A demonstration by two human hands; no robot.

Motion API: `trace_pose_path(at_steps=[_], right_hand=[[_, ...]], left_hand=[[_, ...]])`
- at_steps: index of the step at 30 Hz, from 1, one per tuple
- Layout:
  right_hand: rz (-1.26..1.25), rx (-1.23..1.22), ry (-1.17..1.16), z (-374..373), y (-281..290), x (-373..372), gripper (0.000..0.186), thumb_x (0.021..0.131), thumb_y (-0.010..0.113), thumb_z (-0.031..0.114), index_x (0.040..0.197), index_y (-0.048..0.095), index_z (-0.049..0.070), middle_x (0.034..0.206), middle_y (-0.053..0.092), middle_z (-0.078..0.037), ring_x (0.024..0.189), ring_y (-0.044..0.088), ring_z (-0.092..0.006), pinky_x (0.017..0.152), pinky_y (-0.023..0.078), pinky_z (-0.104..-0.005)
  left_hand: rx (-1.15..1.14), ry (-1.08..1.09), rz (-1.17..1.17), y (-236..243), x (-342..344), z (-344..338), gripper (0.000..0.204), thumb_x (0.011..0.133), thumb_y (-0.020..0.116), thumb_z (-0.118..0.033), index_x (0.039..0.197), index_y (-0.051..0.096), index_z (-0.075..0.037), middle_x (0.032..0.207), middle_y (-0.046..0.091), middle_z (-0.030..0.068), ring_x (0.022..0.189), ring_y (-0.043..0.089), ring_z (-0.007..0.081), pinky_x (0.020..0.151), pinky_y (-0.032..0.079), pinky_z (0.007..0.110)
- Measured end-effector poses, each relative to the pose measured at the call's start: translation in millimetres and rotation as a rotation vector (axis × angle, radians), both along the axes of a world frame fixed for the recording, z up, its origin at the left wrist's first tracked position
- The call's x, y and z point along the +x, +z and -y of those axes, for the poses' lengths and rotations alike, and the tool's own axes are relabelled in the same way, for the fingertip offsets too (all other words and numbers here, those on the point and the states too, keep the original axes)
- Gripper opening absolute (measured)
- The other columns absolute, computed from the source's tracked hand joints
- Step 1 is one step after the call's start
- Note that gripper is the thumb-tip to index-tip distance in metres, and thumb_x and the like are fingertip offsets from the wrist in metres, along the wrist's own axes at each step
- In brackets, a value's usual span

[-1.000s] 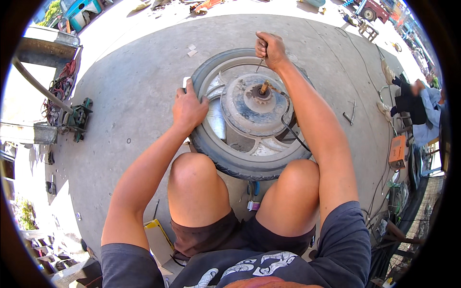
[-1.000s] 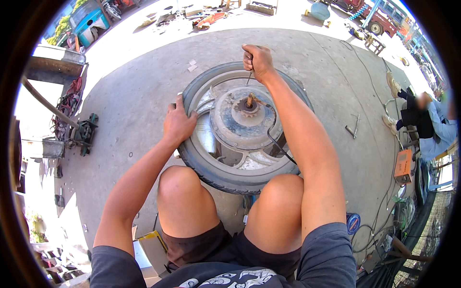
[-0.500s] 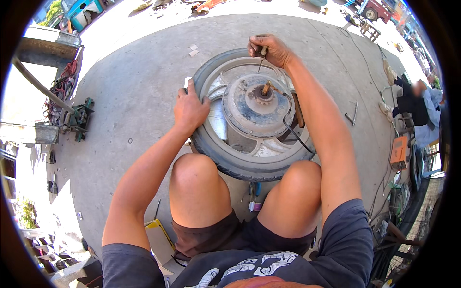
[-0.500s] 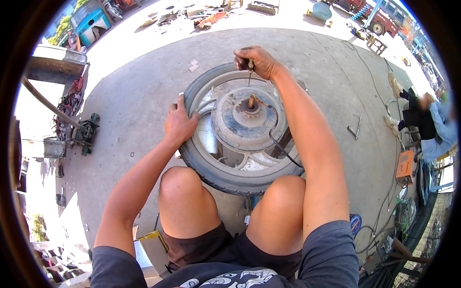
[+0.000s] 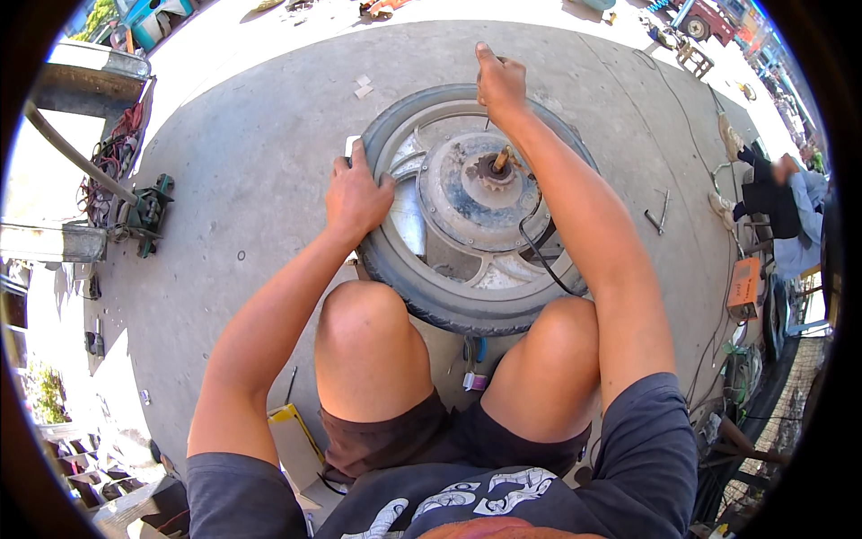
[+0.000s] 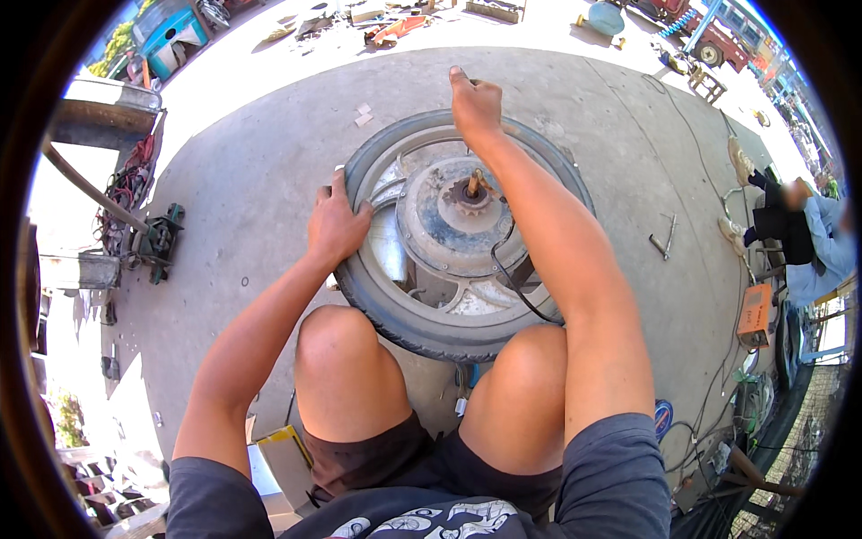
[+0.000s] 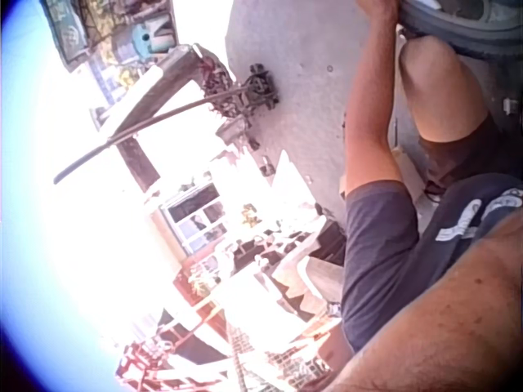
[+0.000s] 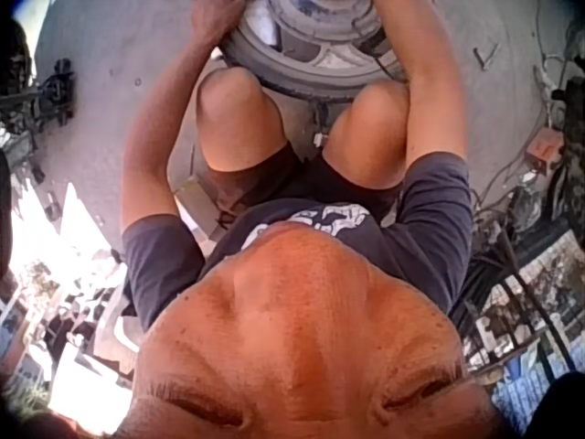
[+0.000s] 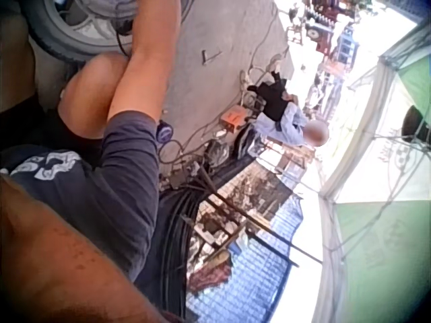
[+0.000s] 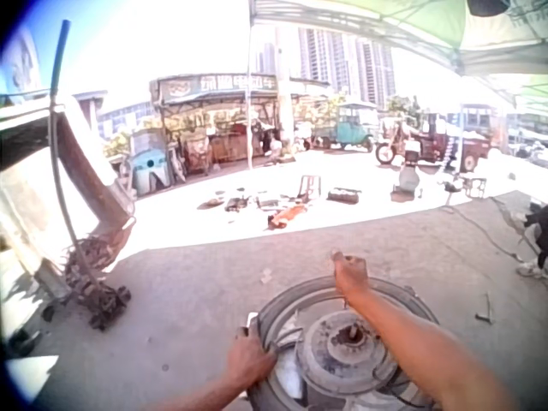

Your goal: The person sits on the ground and works on a motorized wheel assembly. They use a screwdriver to adjust components on the motor housing, then strip and twist wires, and finally attach a connector to the wiring.

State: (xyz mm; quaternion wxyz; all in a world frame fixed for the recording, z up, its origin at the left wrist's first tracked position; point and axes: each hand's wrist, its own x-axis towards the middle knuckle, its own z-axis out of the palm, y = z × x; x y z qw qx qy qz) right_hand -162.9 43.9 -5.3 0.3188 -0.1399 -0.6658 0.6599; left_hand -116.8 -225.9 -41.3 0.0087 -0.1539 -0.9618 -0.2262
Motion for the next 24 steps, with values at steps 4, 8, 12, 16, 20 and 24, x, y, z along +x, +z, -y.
trace_pose_path(at_steps=[4,8,12,16,20,24], right_hand=[[0.031,0.007,-0.176,6,0,-4,0.044,0.092,0.065,0.036,0.062,0.048,0.008,0.051,0.044,-0.004,0.039,0.037,-0.0145,0.039,0.034,-0.0328],[0.088,-0.100,0.077,2,6,6,0.036,0.090,0.067,0.030,0.066,0.057,0.005,0.057,0.051,-0.005,0.046,0.044,-0.0152,0.046,0.038,-0.0334],[0.127,-0.118,0.592,-30,14,22,0.021,0.088,0.070,0.024,0.088,0.065,0.003,0.079,0.063,-0.008,0.066,0.061,-0.0166,0.059,0.051,-0.0306],[0.078,-0.034,0.764,-33,30,30,0.029,0.087,0.069,0.016,0.110,0.065,-0.001,0.107,0.065,-0.010,0.105,0.063,-0.0202,0.092,0.055,-0.0329],[0.126,0.040,0.727,-16,36,29,0.025,0.092,0.065,0.019,0.104,0.067,-0.003,0.089,0.066,-0.008,0.083,0.064,-0.0156,0.077,0.055,-0.0295],[0.138,0.104,0.602,-11,26,23,0.034,0.096,0.062,0.031,0.094,0.066,-0.003,0.061,0.051,0.001,0.053,0.047,-0.0087,0.050,0.038,-0.0257]], left_hand=[[0.001,-0.005,0.000,-1,0,1,0.077,0.084,0.060,-0.032,0.149,0.029,-0.004,0.128,0.050,0.0274,0.114,0.055,0.0425,0.097,0.047,0.046],[0.011,0.004,0.010,-2,-1,2,0.077,0.084,0.060,-0.032,0.149,0.029,-0.004,0.127,0.050,0.0270,0.115,0.055,0.0422,0.097,0.047,0.046],[0.000,-0.001,0.012,0,-1,0,0.077,0.085,0.060,-0.032,0.149,0.029,-0.004,0.128,0.049,0.0269,0.116,0.054,0.0417,0.097,0.046,0.045],[-0.024,0.007,0.016,-1,-1,-1,0.078,0.085,0.060,-0.032,0.149,0.029,-0.003,0.128,0.049,0.0269,0.117,0.053,0.0413,0.098,0.046,0.045],[-0.008,0.000,-0.005,-3,-2,0,0.078,0.085,0.060,-0.033,0.150,0.028,-0.003,0.129,0.049,0.0271,0.117,0.053,0.0414,0.098,0.046,0.045],[-0.014,0.003,0.016,0,-1,0,0.078,0.085,0.059,-0.033,0.150,0.028,-0.003,0.130,0.049,0.0269,0.117,0.053,0.0413,0.098,0.046,0.045]])
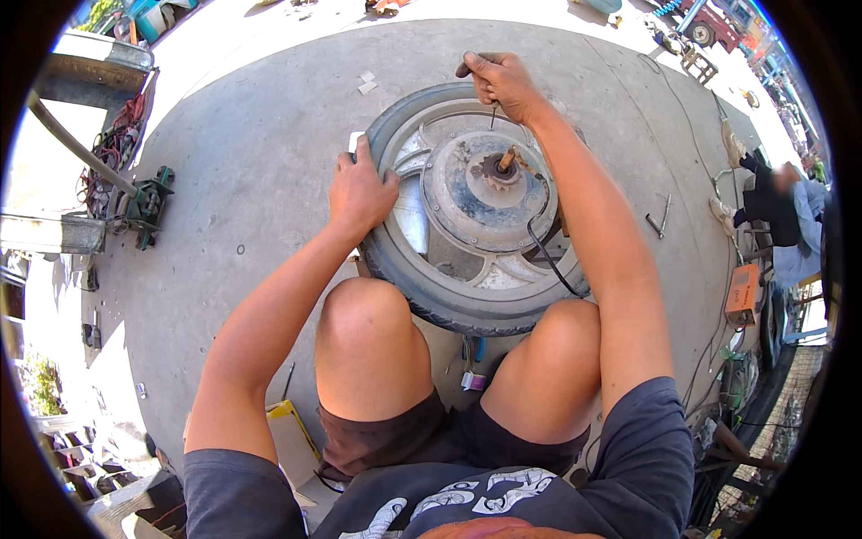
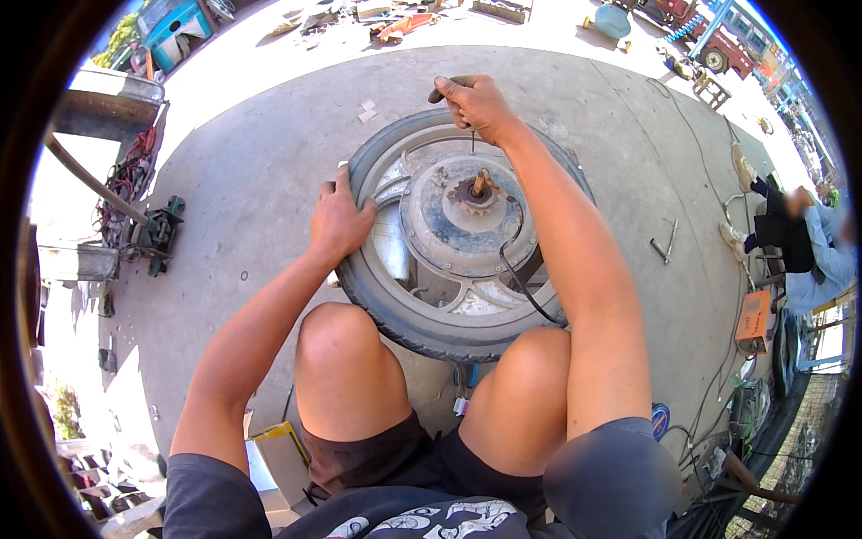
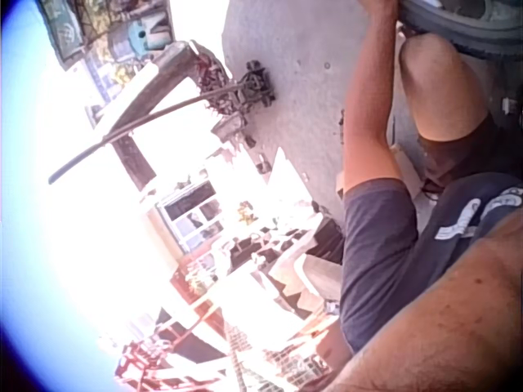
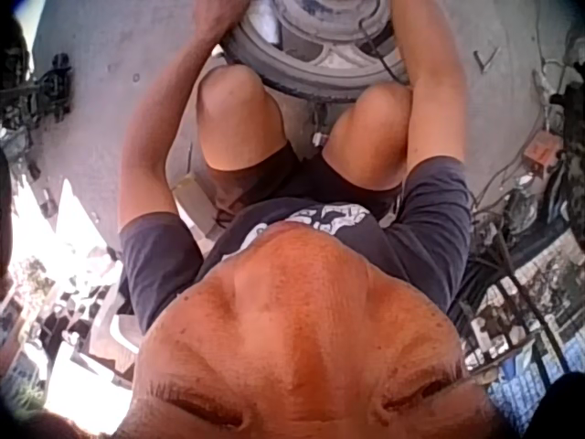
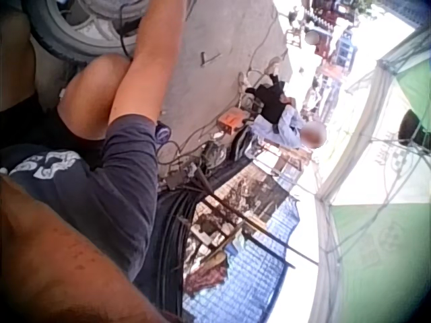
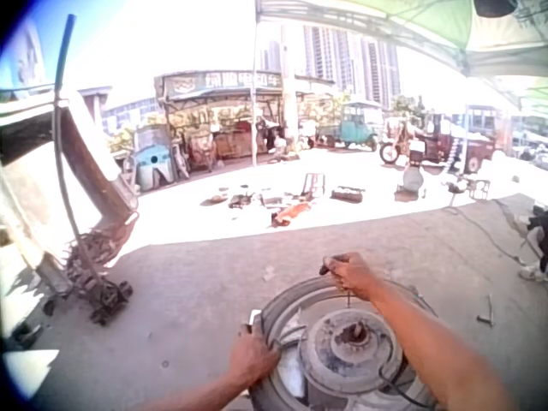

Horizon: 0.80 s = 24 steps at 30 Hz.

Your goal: The person sits on the ground and works on a motorized wheel assembly. They use a screwdriver to adjust components on the motor housing, then strip and twist wires, and finally attach a connector to the wiring.

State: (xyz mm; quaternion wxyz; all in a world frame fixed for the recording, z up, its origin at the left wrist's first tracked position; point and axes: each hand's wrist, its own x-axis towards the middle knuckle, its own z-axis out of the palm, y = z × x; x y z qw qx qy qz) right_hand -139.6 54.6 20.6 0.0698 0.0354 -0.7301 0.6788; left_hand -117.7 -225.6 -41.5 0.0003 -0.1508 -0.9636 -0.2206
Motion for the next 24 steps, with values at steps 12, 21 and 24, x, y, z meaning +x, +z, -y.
trace_pose_path(at_steps=[12,21,24], right_hand=[[-0.122,0.059,-0.742,15,-20,-30,0.034,0.097,0.060,0.028,0.084,0.065,-0.002,0.052,0.042,0.003,0.042,0.037,-0.0087,0.042,0.032,-0.0284],[-0.044,0.043,-0.311,1,-6,8,0.040,0.091,0.067,0.036,0.086,0.066,-0.003,0.059,0.052,-0.001,0.050,0.048,-0.0098,0.048,0.037,-0.0260],[-0.028,-0.032,-0.407,7,-7,3,0.040,0.092,0.067,0.036,0.083,0.065,-0.003,0.057,0.050,-0.001,0.048,0.046,-0.0103,0.047,0.035,-0.0266]], left_hand=[[0.006,-0.007,-0.025,-3,-1,1,0.078,0.085,0.058,-0.033,0.150,0.029,-0.003,0.126,0.051,0.0251,0.115,0.054,0.0403,0.096,0.047,0.045],[-0.007,0.000,-0.021,-4,-2,3,0.076,0.085,0.059,-0.033,0.148,0.031,-0.003,0.126,0.050,0.0261,0.117,0.052,0.0405,0.095,0.048,0.046],[0.003,-0.005,-0.024,-3,-2,1,0.077,0.085,0.060,-0.035,0.149,0.031,-0.002,0.125,0.051,0.0265,0.117,0.053,0.0410,0.096,0.047,0.046]])
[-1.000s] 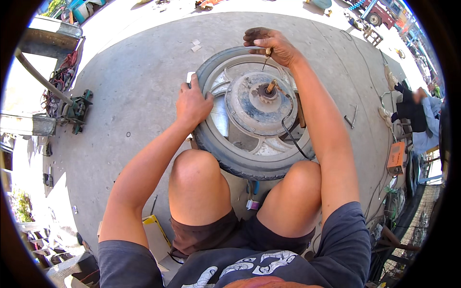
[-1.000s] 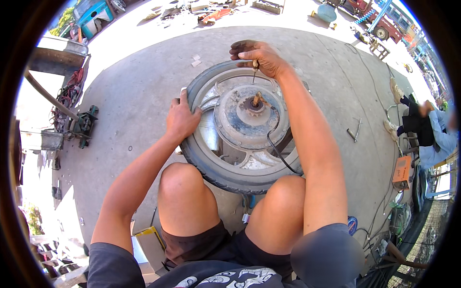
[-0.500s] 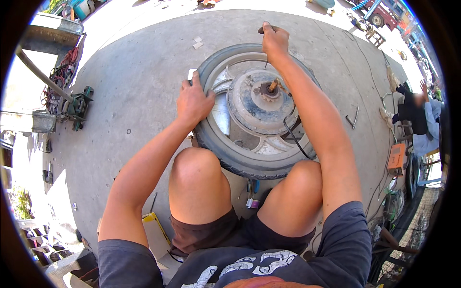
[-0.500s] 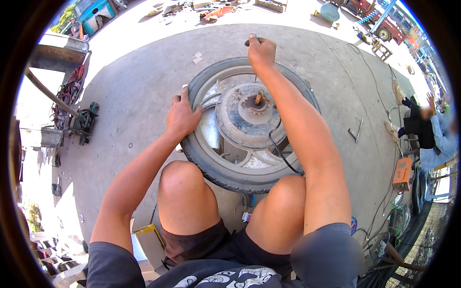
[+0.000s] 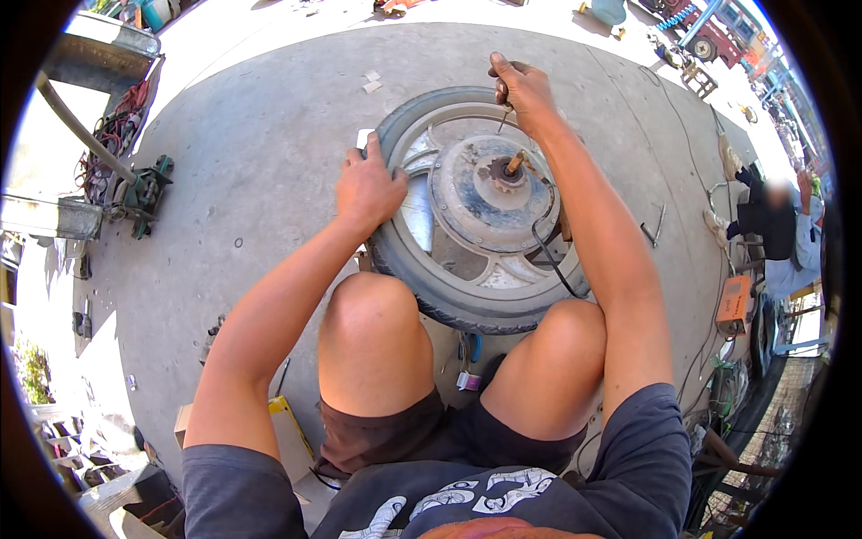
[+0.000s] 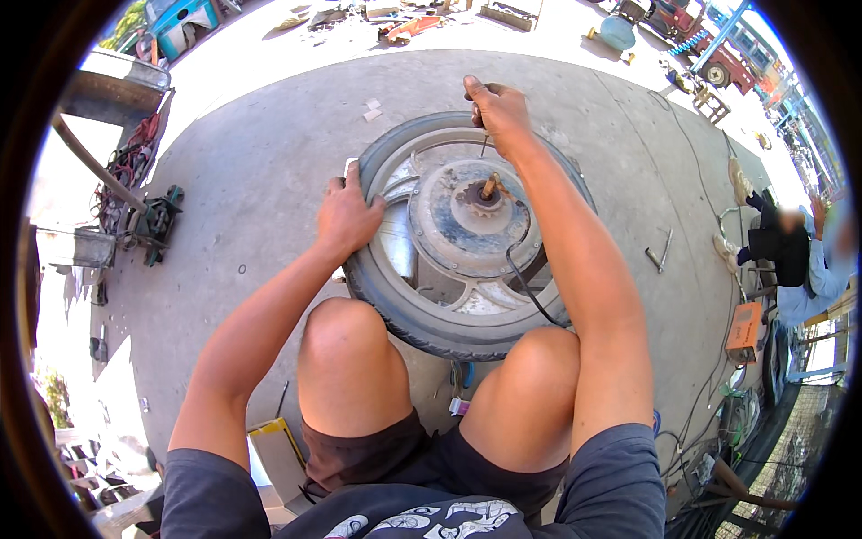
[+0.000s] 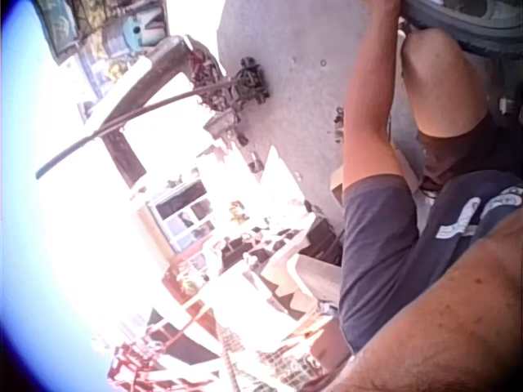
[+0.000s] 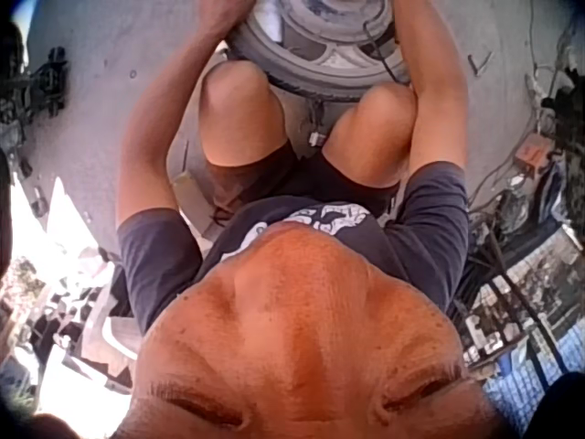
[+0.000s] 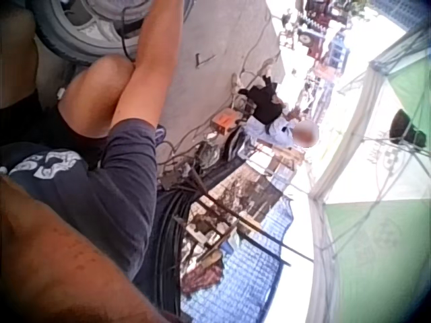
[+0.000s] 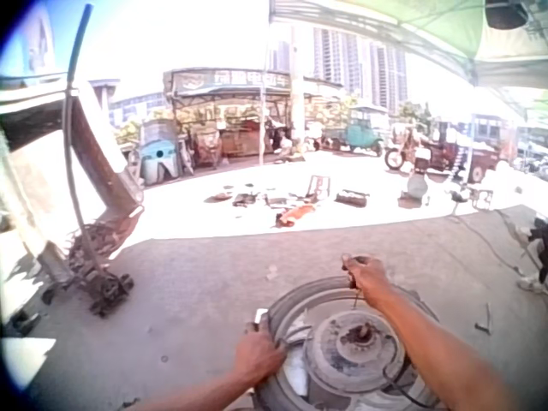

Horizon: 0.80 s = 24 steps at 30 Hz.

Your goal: The person sits on the ground and works on a motorized wheel assembly. They use a screwdriver to adjust components on the motor housing, then strip and twist wires, and finally attach a connector to the wiring.

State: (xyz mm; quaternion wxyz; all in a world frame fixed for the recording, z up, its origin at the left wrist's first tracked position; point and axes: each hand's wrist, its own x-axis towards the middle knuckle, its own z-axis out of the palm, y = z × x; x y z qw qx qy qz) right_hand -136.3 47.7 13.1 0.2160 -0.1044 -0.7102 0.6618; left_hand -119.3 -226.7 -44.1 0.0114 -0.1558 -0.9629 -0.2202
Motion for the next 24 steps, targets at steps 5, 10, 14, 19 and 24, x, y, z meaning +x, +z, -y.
trace_pose_path(at_steps=[5,10,14,19,24], right_hand=[[-0.013,-0.167,0.078,-10,2,-5,0.037,0.094,0.062,0.029,0.076,0.061,-0.002,0.052,0.043,0.000,0.044,0.040,-0.0111,0.044,0.032,-0.0288],[-0.031,-0.146,0.194,-9,1,-2,0.035,0.095,0.061,0.025,0.072,0.058,-0.002,0.050,0.040,0.000,0.041,0.035,-0.0105,0.042,0.030,-0.0289],[-0.046,-0.102,0.199,-7,-2,-1,0.033,0.094,0.063,0.025,0.074,0.059,-0.001,0.051,0.040,0.001,0.042,0.035,-0.0099,0.042,0.029,-0.0280],[-0.068,-0.119,0.203,-9,1,-3,0.033,0.095,0.063,0.026,0.075,0.059,-0.001,0.053,0.041,0.002,0.044,0.036,-0.0089,0.043,0.030,-0.0272],[-0.144,-0.197,0.272,-12,16,-3,0.036,0.095,0.064,0.032,0.082,0.060,-0.001,0.054,0.037,0.004,0.050,0.040,-0.0092,0.050,0.035,-0.0267]], left_hand=[[0.019,-0.004,0.005,-2,-1,2,0.077,0.085,0.060,-0.034,0.148,0.030,-0.002,0.126,0.050,0.0267,0.117,0.052,0.0414,0.095,0.048,0.047],[0.016,0.006,0.002,-1,0,0,0.076,0.085,0.060,-0.034,0.148,0.030,-0.003,0.126,0.050,0.0260,0.116,0.054,0.0403,0.095,0.048,0.047],[0.041,0.004,0.008,-1,1,1,0.076,0.085,0.061,-0.033,0.148,0.030,-0.003,0.126,0.050,0.0257,0.117,0.053,0.0402,0.095,0.047,0.047],[0.043,0.006,0.008,0,0,1,0.076,0.084,0.061,-0.032,0.148,0.031,-0.003,0.126,0.050,0.0256,0.118,0.052,0.0403,0.097,0.046,0.047],[0.030,-0.001,0.015,1,1,-1,0.076,0.085,0.061,-0.032,0.148,0.031,-0.001,0.127,0.049,0.0258,0.118,0.052,0.0405,0.096,0.046,0.046]])
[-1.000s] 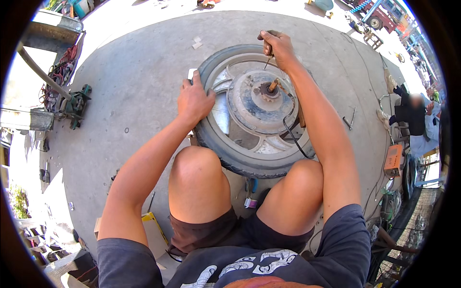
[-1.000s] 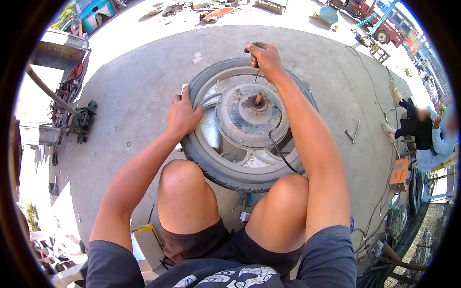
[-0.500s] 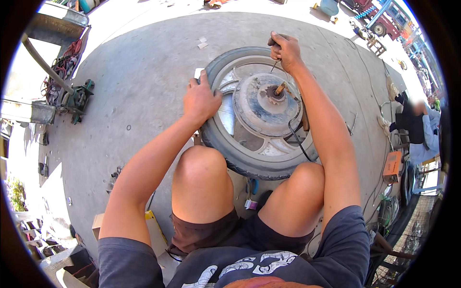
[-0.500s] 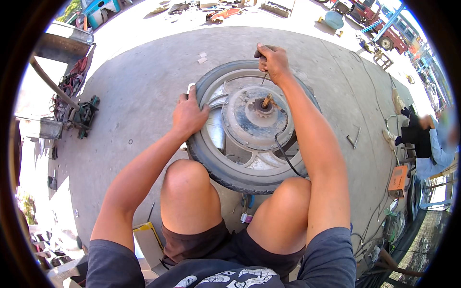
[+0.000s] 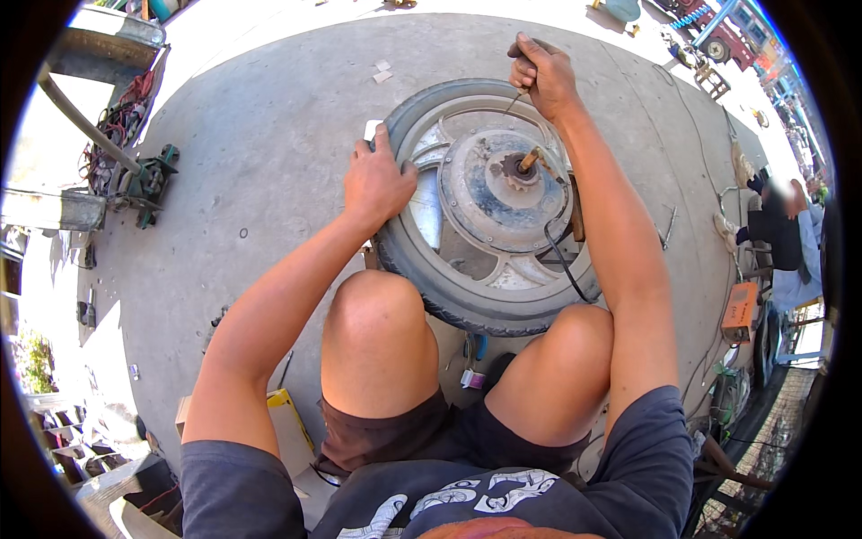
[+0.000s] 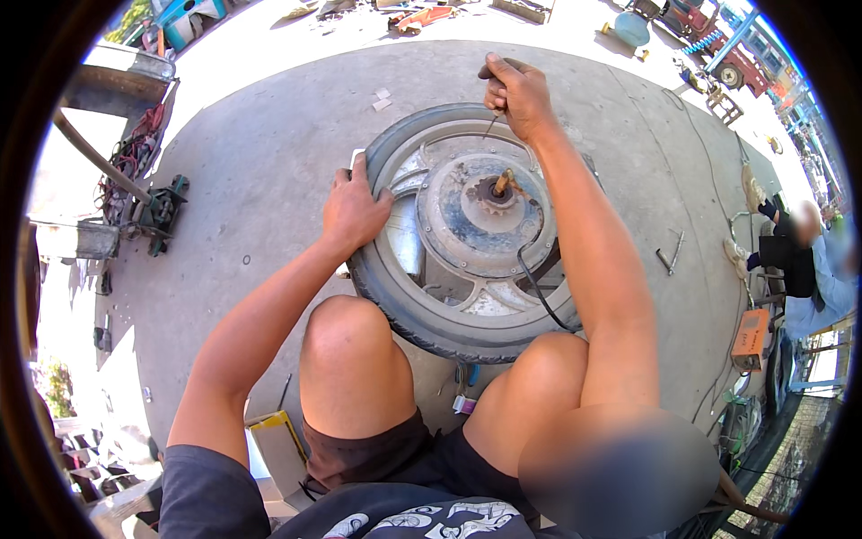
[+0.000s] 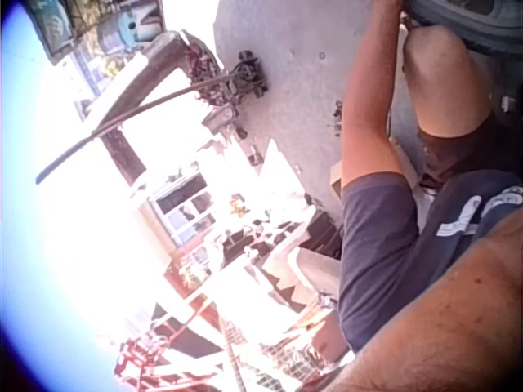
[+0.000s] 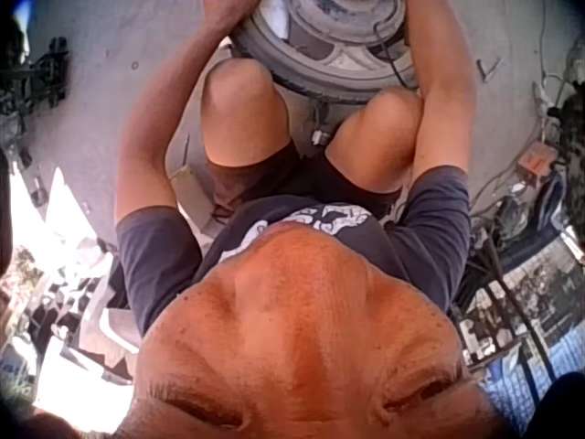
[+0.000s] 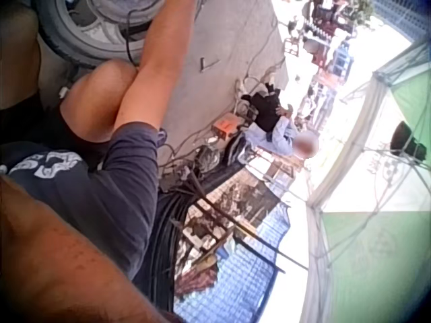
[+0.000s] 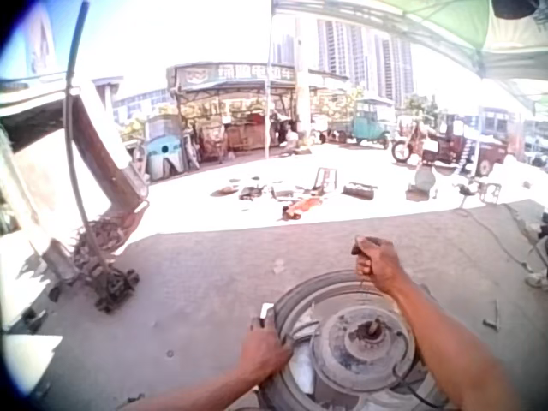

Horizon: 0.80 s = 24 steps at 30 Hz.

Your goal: The person sits on the ground and works on a motorized wheel assembly. They use a screwdriver to adjust components on the motor housing, then strip and twist wires, and finally attach a connector to the wiring.

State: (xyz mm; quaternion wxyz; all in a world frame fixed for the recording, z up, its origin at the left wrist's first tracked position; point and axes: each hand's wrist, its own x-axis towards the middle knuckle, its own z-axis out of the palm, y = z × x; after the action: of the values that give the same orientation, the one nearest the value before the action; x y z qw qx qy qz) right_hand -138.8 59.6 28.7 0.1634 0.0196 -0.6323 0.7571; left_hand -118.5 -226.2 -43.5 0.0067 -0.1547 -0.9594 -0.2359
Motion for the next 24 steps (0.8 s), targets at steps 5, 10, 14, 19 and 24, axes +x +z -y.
trace_pose_path(at_steps=[5,10,14,19,24], right_hand=[[0.114,0.001,0.297,30,0,-4,0.041,0.092,0.068,0.038,0.088,0.061,-0.002,0.059,0.043,0.002,0.057,0.045,-0.0103,0.058,0.040,-0.0257],[0.125,0.043,0.321,33,-6,-7,0.040,0.093,0.067,0.038,0.088,0.061,-0.001,0.060,0.045,0.002,0.058,0.044,-0.0093,0.057,0.039,-0.0248],[0.118,0.054,0.328,34,-9,-8,0.040,0.094,0.066,0.038,0.087,0.061,0.000,0.060,0.045,0.002,0.058,0.044,-0.0089,0.056,0.039,-0.0244],[0.128,0.082,0.313,34,-10,-10,0.039,0.094,0.065,0.038,0.086,0.060,0.000,0.060,0.045,0.002,0.058,0.043,-0.0085,0.056,0.038,-0.0248],[0.137,0.095,0.365,35,-8,-8,0.034,0.095,0.065,0.032,0.086,0.062,-0.001,0.060,0.045,0.002,0.057,0.043,-0.0078,0.055,0.038,-0.0246]], left_hand=[[-0.025,0.001,-0.005,0,-1,1,0.077,0.085,0.061,-0.032,0.148,0.031,0.000,0.127,0.049,0.0261,0.117,0.053,0.0407,0.096,0.047,0.046],[-0.026,-0.005,-0.010,0,-1,0,0.077,0.085,0.061,-0.033,0.148,0.030,0.000,0.127,0.049,0.0268,0.116,0.053,0.0415,0.096,0.047,0.046],[-0.027,-0.004,-0.008,0,-1,1,0.077,0.085,0.062,-0.033,0.148,0.030,0.000,0.127,0.049,0.0270,0.116,0.053,0.0417,0.096,0.047,0.047],[-0.016,0.000,-0.016,-1,-1,1,0.077,0.085,0.062,-0.032,0.148,0.031,-0.001,0.126,0.049,0.0267,0.117,0.053,0.0413,0.096,0.047,0.047],[-0.023,0.004,-0.002,1,-1,0,0.077,0.085,0.062,-0.032,0.147,0.031,-0.001,0.126,0.049,0.0265,0.118,0.052,0.0410,0.096,0.047,0.047]])
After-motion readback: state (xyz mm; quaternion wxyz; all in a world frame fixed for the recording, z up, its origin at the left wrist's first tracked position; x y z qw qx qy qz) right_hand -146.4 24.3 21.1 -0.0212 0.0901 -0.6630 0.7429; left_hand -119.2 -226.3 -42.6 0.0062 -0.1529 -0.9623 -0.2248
